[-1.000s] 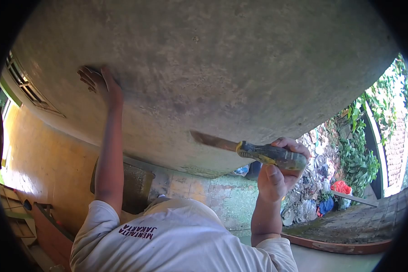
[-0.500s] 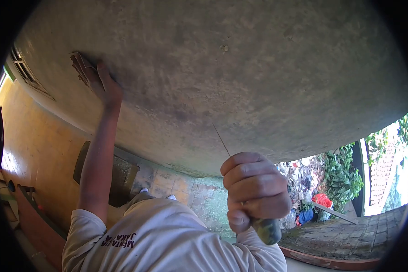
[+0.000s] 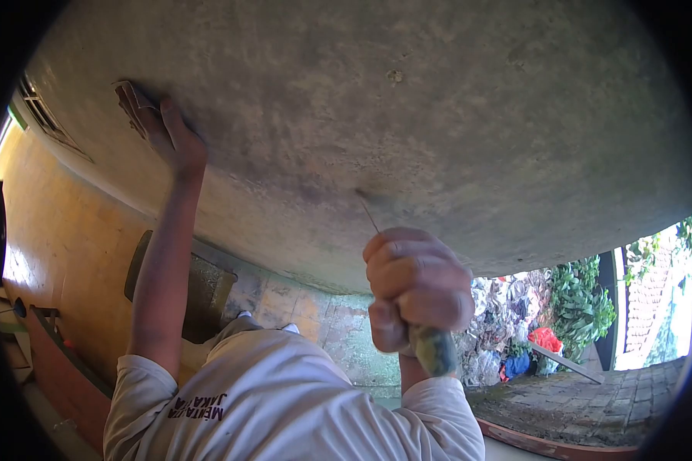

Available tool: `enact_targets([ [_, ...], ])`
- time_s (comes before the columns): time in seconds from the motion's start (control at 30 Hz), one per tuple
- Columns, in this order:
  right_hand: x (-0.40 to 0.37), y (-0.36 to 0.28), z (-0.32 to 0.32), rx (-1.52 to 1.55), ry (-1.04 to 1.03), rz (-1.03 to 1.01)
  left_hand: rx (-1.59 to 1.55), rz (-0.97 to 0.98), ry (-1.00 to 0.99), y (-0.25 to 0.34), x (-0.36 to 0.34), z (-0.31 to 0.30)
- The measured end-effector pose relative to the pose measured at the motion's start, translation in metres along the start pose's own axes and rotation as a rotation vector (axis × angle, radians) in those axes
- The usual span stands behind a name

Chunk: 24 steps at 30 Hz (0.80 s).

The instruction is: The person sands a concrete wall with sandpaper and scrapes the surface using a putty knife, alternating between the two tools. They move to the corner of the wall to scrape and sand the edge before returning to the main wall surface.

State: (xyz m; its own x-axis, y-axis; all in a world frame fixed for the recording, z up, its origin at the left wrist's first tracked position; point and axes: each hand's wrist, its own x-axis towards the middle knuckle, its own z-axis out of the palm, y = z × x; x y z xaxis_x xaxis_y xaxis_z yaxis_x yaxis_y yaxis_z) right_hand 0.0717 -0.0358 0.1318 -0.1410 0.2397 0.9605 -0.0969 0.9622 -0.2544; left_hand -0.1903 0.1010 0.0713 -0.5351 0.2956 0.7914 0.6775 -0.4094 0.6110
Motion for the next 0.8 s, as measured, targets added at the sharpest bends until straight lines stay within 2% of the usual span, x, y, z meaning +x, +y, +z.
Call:
enact_targets([
  [0.03,0.0,-0.004,-0.001,-0.001,0.0,-0.002,-0.002,0.001,0.001,0.0,0.0,0.001],
  [0.1,-0.001,-0.019,-0.002,-0.162,-0.065,-0.202,-0.014,0.017,0.014,-0.004,0.0,0.002],
  [0.13,0.002,-0.032,-0.001,0.032,-0.103,-0.2,-0.006,0.017,0.015,-0.005,0.001,0.001],
  [0.23,0.005,-0.024,-0.001,-0.14,-0.092,-0.19,0.011,0.009,-0.007,-0.002,-0.001,0.001],
  [0.27,-0.002,-0.011,0.004,-0.216,0.002,-0.092,0.002,0.007,0.0,-0.002,-0.001,0.001],
  [0.3,-0.004,-0.012,0.003,-0.222,0.002,-0.093,-0.006,0.005,0.012,-0.002,0.0,0.002],
  [0.37,-0.004,-0.013,0.002,-0.116,-0.034,-0.087,-0.006,0.023,0.019,-0.003,0.0,0.004],
  [0.4,-0.003,-0.022,0.003,-0.109,-0.044,-0.154,0.0,0.038,0.02,-0.005,0.0,0.003],
  [0.53,0.0,-0.029,0.003,-0.092,-0.092,-0.178,-0.013,0.041,0.008,-0.004,0.0,0.002],
  [0.63,0.0,-0.025,-0.005,-0.039,-0.124,-0.055,0.001,0.028,0.022,-0.004,-0.001,0.002],
  [0.67,0.004,-0.025,-0.004,0.005,-0.131,-0.146,0.007,0.024,0.015,-0.003,-0.001,0.001],
  [0.8,0.002,-0.027,0.007,-0.038,-0.046,-0.168,-0.003,0.031,0.024,-0.003,-0.001,0.002],
])
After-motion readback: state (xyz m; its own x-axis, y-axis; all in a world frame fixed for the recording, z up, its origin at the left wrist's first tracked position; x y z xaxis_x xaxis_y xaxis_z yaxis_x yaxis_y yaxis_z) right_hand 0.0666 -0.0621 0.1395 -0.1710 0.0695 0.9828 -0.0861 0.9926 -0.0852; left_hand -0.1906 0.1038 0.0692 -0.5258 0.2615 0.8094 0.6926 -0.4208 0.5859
